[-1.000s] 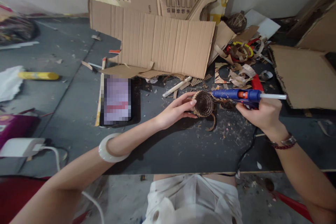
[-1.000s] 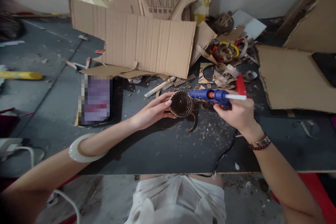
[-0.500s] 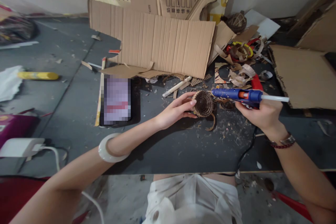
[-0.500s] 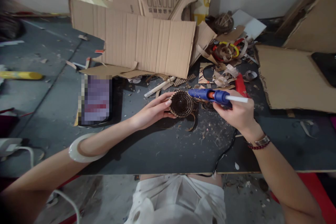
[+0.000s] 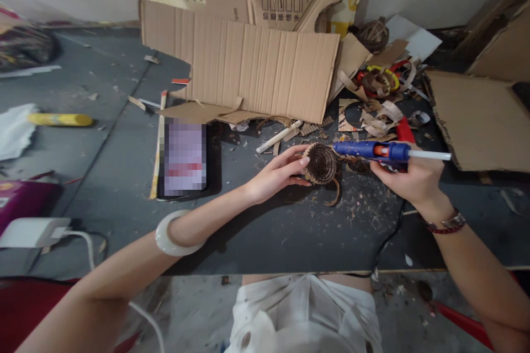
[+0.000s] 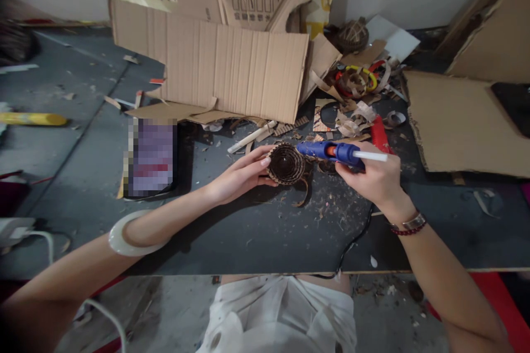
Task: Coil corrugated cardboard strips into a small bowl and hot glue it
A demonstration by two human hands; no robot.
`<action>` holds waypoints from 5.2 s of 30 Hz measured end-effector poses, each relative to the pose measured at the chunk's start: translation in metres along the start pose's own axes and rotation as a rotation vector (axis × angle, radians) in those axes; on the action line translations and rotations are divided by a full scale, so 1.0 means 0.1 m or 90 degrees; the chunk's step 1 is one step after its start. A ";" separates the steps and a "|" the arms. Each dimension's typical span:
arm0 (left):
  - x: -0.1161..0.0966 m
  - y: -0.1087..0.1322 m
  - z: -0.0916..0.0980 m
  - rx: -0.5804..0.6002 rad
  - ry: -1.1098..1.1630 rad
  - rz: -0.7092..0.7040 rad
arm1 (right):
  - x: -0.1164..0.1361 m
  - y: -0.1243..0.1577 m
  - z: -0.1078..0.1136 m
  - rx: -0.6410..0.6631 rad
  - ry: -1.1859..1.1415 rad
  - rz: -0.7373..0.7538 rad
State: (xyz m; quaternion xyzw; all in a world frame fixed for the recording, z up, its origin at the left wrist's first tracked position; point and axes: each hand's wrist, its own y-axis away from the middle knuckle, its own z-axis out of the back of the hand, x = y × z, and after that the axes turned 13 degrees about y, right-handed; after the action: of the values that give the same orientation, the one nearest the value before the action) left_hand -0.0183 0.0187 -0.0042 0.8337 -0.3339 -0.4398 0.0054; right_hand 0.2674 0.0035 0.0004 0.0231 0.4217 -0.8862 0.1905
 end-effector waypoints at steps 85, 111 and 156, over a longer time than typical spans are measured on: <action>0.01 -0.01 0.02 0.011 0.004 0.000 | 0.03 -0.04 0.07 0.084 -0.078 0.033; 0.00 0.00 0.00 -0.005 -0.013 0.003 | 0.01 -0.01 0.07 0.123 -0.073 0.011; 0.00 -0.01 -0.01 -0.013 -0.006 0.004 | 0.05 -0.01 0.05 0.125 -0.078 0.051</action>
State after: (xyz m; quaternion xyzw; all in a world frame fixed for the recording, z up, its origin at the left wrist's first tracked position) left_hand -0.0174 0.0194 -0.0036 0.8306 -0.3316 -0.4472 0.0138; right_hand 0.2634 -0.0016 0.0032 0.0043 0.3196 -0.9146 0.2477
